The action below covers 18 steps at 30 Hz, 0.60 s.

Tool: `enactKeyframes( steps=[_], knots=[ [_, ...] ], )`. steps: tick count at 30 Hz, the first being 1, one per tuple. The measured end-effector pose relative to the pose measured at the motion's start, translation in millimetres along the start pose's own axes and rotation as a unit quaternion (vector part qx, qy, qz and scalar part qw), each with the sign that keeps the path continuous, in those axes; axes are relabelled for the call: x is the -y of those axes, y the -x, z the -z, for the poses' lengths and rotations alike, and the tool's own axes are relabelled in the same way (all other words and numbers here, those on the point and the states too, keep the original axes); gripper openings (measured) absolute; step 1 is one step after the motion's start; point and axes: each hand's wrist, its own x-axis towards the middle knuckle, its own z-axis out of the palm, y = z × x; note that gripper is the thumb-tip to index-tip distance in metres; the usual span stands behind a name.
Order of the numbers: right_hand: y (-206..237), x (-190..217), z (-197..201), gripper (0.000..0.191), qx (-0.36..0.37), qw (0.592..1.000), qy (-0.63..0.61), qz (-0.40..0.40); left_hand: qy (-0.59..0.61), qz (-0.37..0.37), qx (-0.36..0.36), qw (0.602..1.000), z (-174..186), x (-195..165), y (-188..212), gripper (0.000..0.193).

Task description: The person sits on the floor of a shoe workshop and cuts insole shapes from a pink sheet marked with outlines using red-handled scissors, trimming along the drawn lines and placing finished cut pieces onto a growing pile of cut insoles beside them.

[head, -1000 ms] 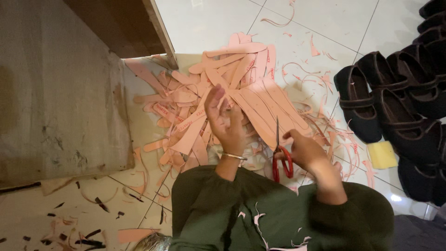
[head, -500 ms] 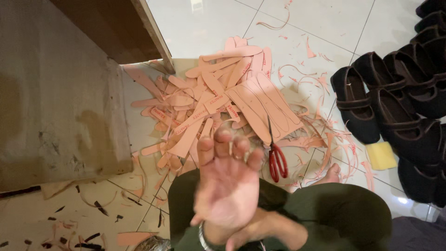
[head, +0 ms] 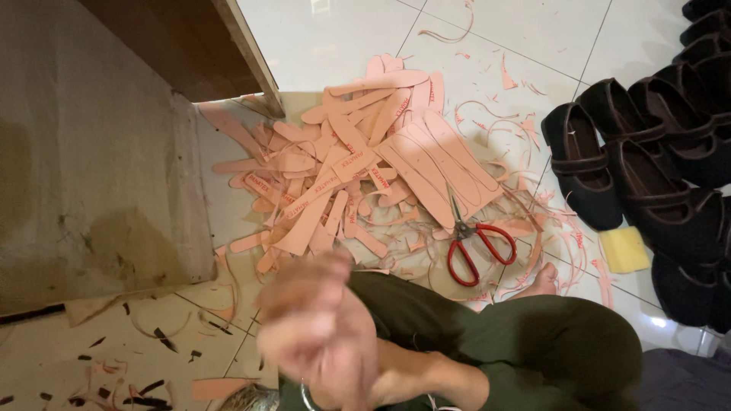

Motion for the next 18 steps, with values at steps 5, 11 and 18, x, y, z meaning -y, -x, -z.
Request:
enactKeyframes(
  steps=[5,11,18],
  knots=[
    [35.9,-2.7,79.1,0.085,0.017,0.974,0.166,-0.151,-0.089,0.151,0.081,0.981,28.5,84.8,5.5,0.021],
    [59.2,43.6,173.9,0.07,-0.199,0.761,0.56,-0.26,-0.025,0.446,-0.007,0.895,52.2,200.7,58.5,0.025],
    [107.5,30.8,263.2,0.062,-0.054,0.512,0.703,-0.491,-0.068,0.59,0.038,0.803,39.1,243.1,105.9,0.04]
  ],
)
